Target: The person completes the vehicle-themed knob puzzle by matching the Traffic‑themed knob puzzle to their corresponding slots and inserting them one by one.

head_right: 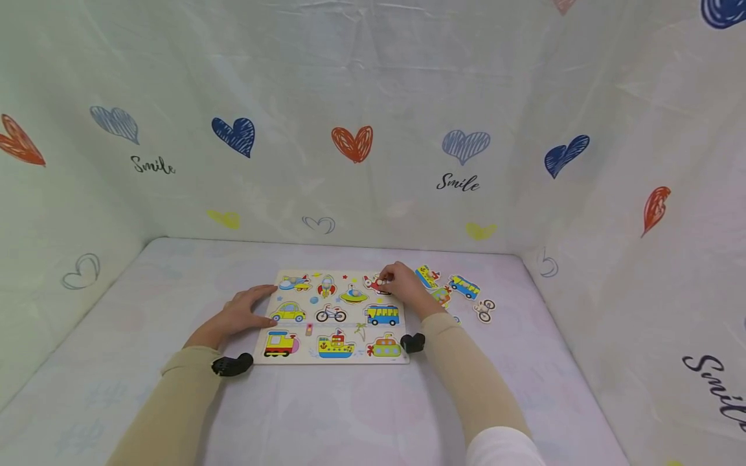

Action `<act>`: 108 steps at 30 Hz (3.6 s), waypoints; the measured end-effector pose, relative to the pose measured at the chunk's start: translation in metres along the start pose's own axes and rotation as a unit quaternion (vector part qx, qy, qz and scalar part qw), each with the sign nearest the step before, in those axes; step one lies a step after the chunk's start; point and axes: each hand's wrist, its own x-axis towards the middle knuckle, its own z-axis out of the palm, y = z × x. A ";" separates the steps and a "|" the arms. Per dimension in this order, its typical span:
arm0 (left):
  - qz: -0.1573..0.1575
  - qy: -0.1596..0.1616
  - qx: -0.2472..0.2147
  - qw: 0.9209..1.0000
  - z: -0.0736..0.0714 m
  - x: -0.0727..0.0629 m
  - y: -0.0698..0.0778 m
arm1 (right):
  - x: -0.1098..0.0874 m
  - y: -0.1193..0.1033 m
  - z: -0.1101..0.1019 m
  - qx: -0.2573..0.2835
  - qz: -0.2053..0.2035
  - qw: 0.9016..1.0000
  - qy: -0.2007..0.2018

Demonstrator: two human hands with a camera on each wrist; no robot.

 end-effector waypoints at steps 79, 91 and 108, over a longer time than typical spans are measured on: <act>0.002 -0.014 -0.012 1.000 -0.001 0.000 0.000 | -0.051 0.033 -0.034 0.017 0.022 0.999 0.017; 0.001 -0.015 -0.010 1.000 -0.001 0.000 0.000 | -0.069 0.055 -0.045 0.019 0.040 0.999 0.013; 0.004 -0.016 -0.007 1.000 -0.002 0.000 0.000 | -0.090 0.073 -0.055 0.026 0.038 0.999 -0.004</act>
